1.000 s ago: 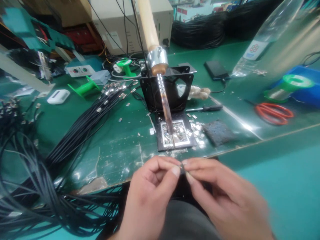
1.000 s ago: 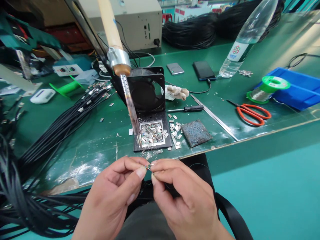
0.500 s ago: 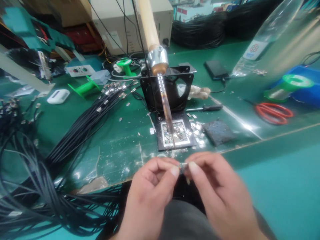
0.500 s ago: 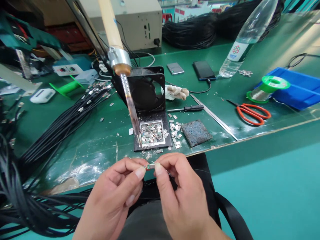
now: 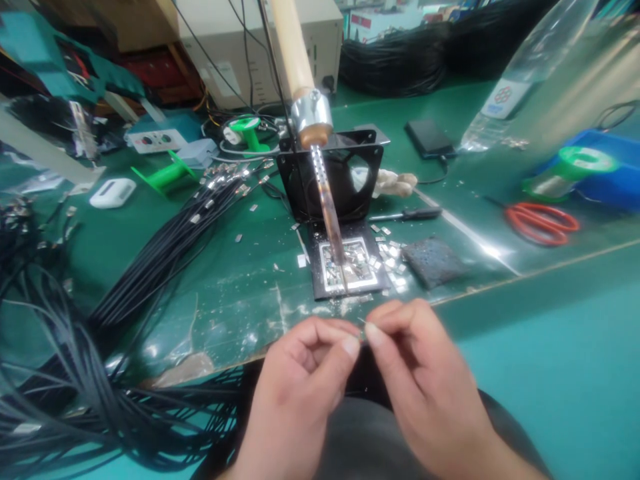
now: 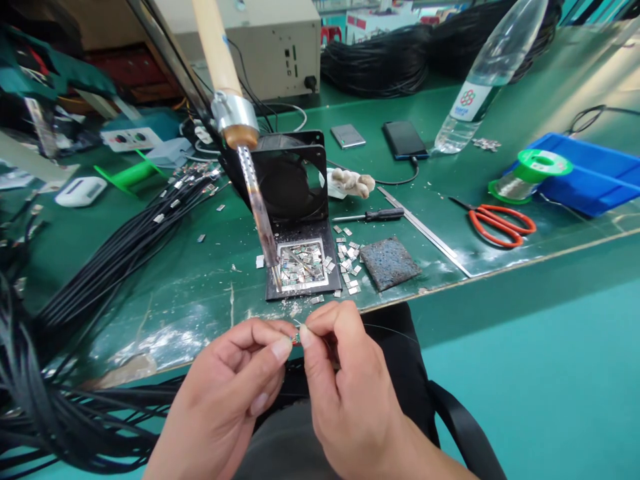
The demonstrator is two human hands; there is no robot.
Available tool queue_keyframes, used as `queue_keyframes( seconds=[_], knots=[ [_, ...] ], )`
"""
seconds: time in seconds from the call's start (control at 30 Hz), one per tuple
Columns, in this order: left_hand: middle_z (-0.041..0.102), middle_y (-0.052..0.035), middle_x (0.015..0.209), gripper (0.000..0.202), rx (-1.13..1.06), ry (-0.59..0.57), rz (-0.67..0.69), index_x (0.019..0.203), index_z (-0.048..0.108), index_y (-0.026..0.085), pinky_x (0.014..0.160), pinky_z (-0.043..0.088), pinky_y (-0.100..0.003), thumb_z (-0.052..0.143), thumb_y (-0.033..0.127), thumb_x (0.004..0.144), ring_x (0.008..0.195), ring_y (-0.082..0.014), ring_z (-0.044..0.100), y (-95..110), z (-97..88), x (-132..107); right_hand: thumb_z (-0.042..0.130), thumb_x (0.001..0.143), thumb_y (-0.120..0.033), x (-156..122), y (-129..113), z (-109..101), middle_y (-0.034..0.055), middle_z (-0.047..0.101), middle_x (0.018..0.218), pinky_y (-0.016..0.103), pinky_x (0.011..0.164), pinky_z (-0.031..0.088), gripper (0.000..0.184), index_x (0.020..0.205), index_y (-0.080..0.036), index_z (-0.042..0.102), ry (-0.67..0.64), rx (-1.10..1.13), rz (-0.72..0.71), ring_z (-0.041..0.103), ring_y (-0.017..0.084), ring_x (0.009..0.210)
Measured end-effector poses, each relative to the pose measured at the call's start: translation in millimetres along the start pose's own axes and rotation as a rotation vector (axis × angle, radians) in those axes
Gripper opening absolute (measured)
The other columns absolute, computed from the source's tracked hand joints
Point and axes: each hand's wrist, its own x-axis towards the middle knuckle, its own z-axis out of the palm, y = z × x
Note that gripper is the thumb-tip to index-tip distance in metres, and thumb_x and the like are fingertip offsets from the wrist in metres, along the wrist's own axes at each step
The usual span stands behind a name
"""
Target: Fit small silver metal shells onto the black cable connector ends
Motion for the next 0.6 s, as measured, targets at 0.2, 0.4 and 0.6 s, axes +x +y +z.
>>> queue_keyframes(
  seconds=[0.2, 0.4, 0.6],
  knots=[
    [0.066, 0.001, 0.079, 0.021, 0.044, -0.008, 0.017, 0.078, 0.073, 0.016, 0.047, 0.03, -0.018, 0.081, 0.033, 0.088, 0.052, -0.003, 0.035, -1.3, 0.1, 2.5, 0.052, 0.104, -0.011, 1.1, 1.9, -2.2, -0.0039, 0.064, 0.088, 0.018, 0.07, 0.053, 0.017, 0.094, -0.024, 0.052, -0.028, 0.009, -0.008, 0.064, 0.008, 0.076],
    [0.068, 0.0008, 0.081, 0.021, 0.072, -0.006, 0.019, 0.077, 0.072, 0.017, 0.048, 0.03, -0.018, 0.08, 0.034, 0.088, 0.052, -0.0031, 0.034, -1.3, -0.7, 3.2, 0.052, 0.104, -0.011, 1.4, 2.7, -3.3, -0.0039, 0.064, 0.089, 0.017, 0.07, 0.054, 0.016, 0.095, -0.025, 0.052, -0.043, 0.019, -0.026, 0.064, 0.008, 0.077],
    [0.064, 0.0014, 0.075, 0.024, 0.061, -0.007, 0.01, 0.073, 0.069, 0.017, 0.046, 0.03, -0.018, 0.08, 0.032, 0.086, 0.051, -0.0037, 0.033, -0.2, 1.2, 5.2, 0.053, 0.104, -0.011, 0.6, 5.2, -3.8, -0.0037, 0.065, 0.091, 0.016, 0.072, 0.055, 0.015, 0.096, -0.024, 0.053, -0.05, 0.018, -0.045, 0.065, 0.007, 0.078]
  ],
)
